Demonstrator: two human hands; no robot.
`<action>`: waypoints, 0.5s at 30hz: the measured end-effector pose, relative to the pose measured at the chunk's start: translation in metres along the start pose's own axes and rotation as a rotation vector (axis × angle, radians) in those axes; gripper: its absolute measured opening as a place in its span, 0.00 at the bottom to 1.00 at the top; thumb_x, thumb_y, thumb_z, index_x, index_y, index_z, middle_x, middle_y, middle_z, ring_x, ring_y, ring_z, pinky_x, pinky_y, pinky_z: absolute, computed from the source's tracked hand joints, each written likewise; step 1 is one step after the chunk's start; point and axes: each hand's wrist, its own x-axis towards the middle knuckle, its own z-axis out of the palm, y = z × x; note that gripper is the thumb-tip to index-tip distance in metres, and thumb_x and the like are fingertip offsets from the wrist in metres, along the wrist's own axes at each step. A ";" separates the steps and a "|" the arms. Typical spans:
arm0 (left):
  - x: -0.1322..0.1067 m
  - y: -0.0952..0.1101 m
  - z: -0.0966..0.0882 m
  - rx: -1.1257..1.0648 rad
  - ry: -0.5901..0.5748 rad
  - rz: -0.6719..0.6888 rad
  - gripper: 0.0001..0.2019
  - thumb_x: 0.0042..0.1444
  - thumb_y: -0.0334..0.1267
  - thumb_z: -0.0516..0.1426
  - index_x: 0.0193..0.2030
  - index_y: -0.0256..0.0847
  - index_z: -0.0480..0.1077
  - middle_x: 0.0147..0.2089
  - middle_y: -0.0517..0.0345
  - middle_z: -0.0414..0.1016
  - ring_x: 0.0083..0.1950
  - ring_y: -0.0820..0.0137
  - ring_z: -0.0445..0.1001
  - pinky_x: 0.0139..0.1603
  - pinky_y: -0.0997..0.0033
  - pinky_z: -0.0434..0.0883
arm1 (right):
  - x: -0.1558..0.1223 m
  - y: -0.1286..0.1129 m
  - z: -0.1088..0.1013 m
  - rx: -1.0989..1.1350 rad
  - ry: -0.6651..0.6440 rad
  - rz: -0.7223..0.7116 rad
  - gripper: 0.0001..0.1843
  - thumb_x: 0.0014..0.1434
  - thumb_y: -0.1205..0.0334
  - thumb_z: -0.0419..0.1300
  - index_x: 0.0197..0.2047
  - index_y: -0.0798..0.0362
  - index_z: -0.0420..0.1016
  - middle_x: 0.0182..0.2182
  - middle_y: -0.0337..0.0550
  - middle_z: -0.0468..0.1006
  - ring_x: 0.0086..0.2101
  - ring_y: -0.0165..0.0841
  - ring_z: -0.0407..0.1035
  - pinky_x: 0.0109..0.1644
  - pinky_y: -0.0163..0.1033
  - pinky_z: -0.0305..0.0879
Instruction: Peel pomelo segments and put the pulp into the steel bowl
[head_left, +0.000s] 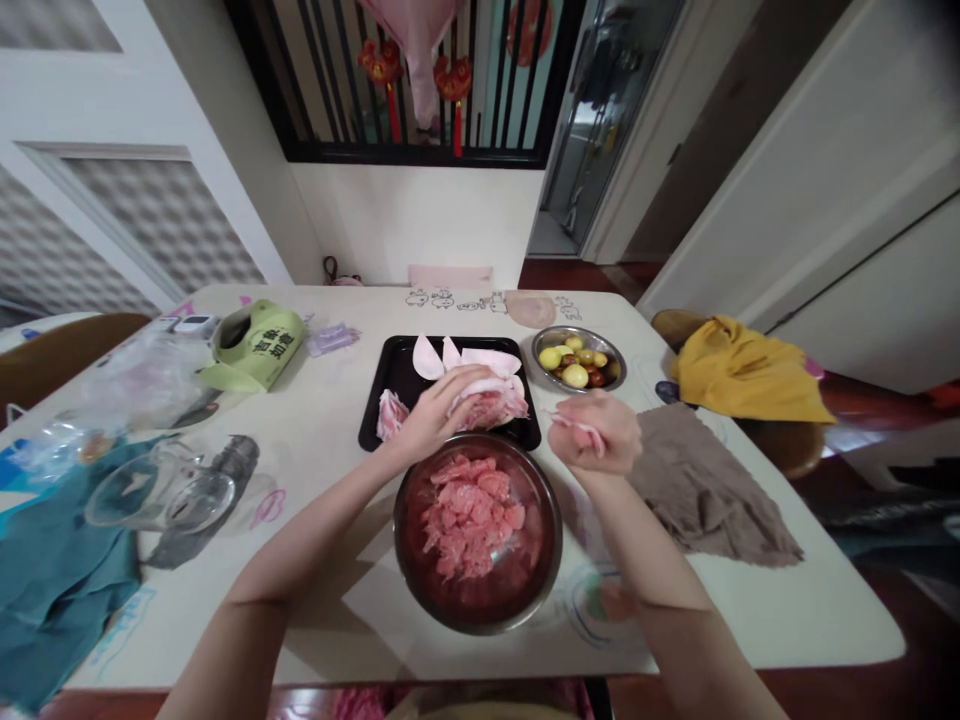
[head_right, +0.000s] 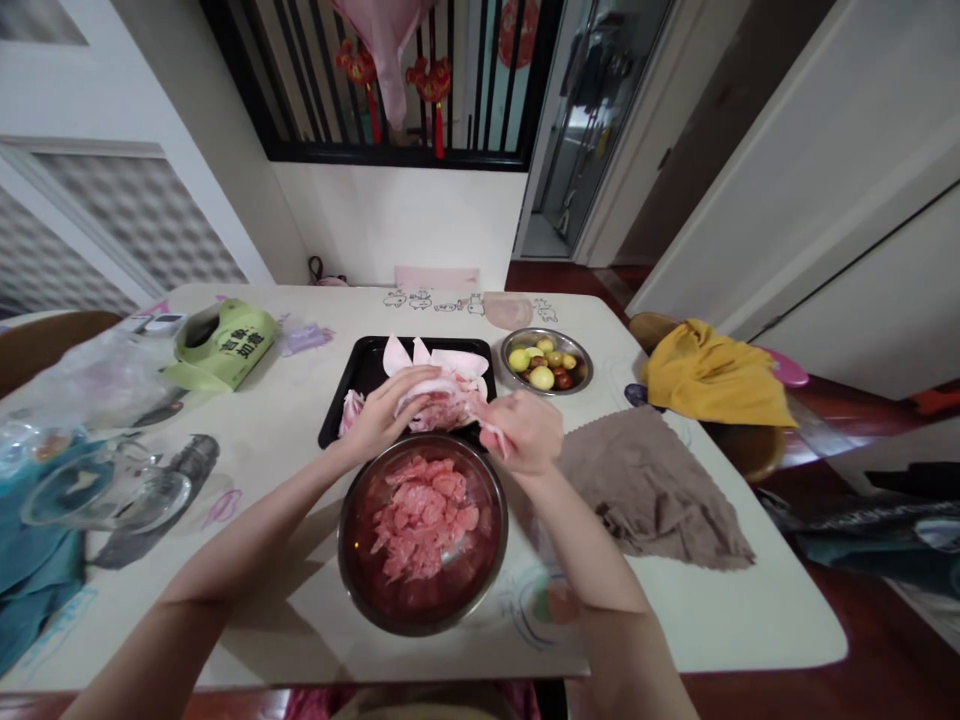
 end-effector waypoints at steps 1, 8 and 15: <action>0.000 -0.010 -0.001 0.057 -0.001 -0.038 0.17 0.72 0.37 0.51 0.65 0.43 0.68 0.64 0.44 0.73 0.68 0.61 0.71 0.70 0.54 0.68 | -0.003 0.001 -0.007 -0.018 -0.030 -0.025 0.37 0.61 0.21 0.43 0.27 0.43 0.74 0.18 0.44 0.71 0.23 0.39 0.71 0.27 0.47 0.68; -0.012 -0.064 -0.002 0.256 -0.011 -0.350 0.15 0.68 0.32 0.50 0.55 0.36 0.74 0.55 0.42 0.79 0.55 0.57 0.79 0.59 0.53 0.75 | 0.000 -0.028 0.012 0.059 0.300 -0.013 0.34 0.68 0.29 0.35 0.32 0.42 0.70 0.16 0.39 0.64 0.18 0.38 0.65 0.25 0.47 0.64; -0.011 -0.062 -0.004 0.279 0.013 -0.354 0.11 0.63 0.31 0.55 0.48 0.38 0.76 0.50 0.45 0.80 0.52 0.59 0.80 0.58 0.56 0.76 | 0.021 -0.057 0.034 0.269 0.177 0.263 0.22 0.71 0.39 0.48 0.36 0.47 0.69 0.25 0.38 0.72 0.25 0.33 0.69 0.33 0.42 0.68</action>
